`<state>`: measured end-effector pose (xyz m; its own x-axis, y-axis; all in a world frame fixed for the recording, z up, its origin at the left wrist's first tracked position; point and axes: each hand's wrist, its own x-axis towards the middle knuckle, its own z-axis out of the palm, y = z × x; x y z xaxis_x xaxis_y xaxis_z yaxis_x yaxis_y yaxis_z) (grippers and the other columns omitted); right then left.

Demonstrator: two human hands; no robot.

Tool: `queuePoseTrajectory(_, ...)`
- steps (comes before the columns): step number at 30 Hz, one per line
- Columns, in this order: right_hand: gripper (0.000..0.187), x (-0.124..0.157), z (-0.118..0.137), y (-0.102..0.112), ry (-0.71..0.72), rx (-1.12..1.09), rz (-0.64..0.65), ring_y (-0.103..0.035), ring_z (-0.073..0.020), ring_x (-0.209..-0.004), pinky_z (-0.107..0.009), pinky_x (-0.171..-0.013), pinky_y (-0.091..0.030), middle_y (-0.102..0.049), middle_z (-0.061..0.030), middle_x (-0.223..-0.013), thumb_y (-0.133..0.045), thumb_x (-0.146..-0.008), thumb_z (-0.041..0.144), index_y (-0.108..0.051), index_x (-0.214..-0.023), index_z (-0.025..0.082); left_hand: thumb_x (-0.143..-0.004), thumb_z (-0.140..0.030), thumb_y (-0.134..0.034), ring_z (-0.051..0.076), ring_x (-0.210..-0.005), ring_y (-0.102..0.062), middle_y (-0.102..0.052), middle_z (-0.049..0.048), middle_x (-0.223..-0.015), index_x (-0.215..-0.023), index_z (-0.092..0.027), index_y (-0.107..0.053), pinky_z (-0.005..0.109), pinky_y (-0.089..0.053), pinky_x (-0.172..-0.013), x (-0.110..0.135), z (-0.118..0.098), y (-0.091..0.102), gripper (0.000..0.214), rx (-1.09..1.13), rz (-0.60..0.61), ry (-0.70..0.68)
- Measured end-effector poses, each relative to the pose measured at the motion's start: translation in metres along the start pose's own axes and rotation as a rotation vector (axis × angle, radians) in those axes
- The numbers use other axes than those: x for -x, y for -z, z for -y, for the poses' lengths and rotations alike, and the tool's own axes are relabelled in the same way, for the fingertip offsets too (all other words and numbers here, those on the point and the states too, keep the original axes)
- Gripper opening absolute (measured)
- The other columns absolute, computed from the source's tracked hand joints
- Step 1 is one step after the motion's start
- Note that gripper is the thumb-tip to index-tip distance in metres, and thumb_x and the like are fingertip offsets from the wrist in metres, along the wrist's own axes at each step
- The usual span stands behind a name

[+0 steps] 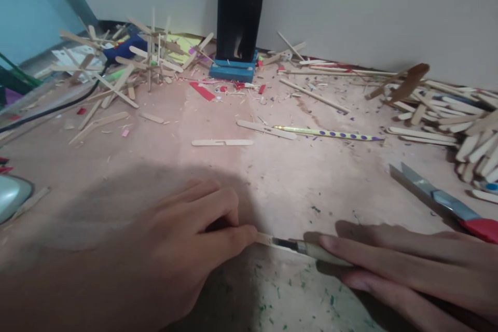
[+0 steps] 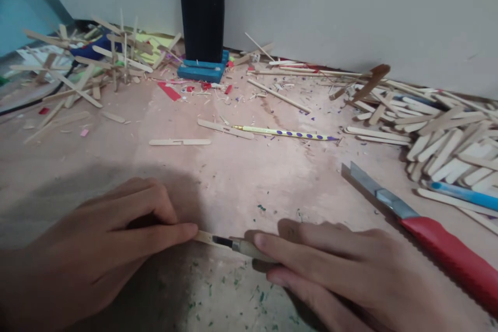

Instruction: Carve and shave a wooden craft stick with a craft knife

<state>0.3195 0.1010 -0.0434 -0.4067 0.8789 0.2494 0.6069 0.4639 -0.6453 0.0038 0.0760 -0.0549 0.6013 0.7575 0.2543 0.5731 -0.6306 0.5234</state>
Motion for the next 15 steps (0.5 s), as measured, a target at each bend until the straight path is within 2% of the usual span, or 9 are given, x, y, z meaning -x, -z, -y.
queuePoseTrajectory(4, 0.053, 0.007, -0.002, 0.001, -0.022, -0.003, -0.014, -0.095, -0.0424, -0.112, -0.042, -0.078, -0.084, -0.097, -0.0009, -0.114, -0.099, -0.096, 0.058, -0.093, -0.148, 0.048, -0.122, -0.009, -0.055, 0.017, -0.086, -0.066, -0.068, -0.0016, -0.096, -0.114, -0.026, -0.079, 0.034, -0.054, -0.077, 0.001, 0.000, -0.001, 0.030, -0.008, -0.018, -0.017)
queuePoseTrajectory(6, 0.043, 0.018, -0.011, 0.007, 0.016, 0.024, 0.033, -0.096, -0.0392, -0.106, -0.040, -0.080, -0.084, -0.097, -0.0001, -0.114, -0.094, -0.103, 0.054, -0.094, -0.144, 0.046, -0.121, -0.007, -0.054, 0.017, -0.084, -0.064, -0.067, -0.0018, -0.096, -0.117, -0.026, -0.080, 0.032, -0.055, -0.078, 0.001, 0.000, 0.000, 0.032, -0.007, -0.008, -0.017)
queuePoseTrajectory(8, 0.033, 0.027, -0.020, 0.013, 0.076, 0.070, 0.136, -0.096, -0.0345, -0.102, -0.037, -0.084, -0.083, -0.097, 0.0025, -0.119, -0.083, -0.113, 0.051, -0.094, -0.144, 0.048, -0.121, -0.005, -0.054, 0.015, -0.083, -0.064, -0.068, -0.0022, -0.098, -0.121, -0.026, -0.081, 0.030, -0.055, -0.078, 0.000, -0.001, 0.001, 0.034, 0.005, 0.015, -0.017)
queuePoseTrajectory(10, 0.033, 0.032, -0.027, 0.019, 0.111, 0.094, 0.230, -0.096, -0.0305, -0.105, -0.034, -0.091, -0.083, -0.096, 0.0072, -0.128, -0.072, -0.120, 0.047, -0.091, -0.147, 0.053, -0.119, -0.004, -0.054, 0.015, -0.083, -0.065, -0.069, -0.0023, -0.097, -0.119, -0.026, -0.082, 0.029, -0.054, -0.075, -0.003, -0.001, 0.002, 0.035, 0.017, 0.010, -0.015)
queuePoseTrajectory(15, 0.038, 0.030, -0.027, 0.022, 0.105, 0.070, 0.305, -0.095, -0.0275, -0.115, -0.034, -0.099, -0.081, -0.092, 0.0116, -0.140, -0.069, -0.123, 0.043, -0.084, -0.155, 0.058, -0.117, -0.005, -0.054, 0.015, -0.075, -0.065, -0.069, -0.0021, -0.089, -0.111, -0.026, -0.084, 0.030, -0.050, -0.066, -0.007, -0.001, 0.002, 0.037, 0.014, -0.020, -0.018)
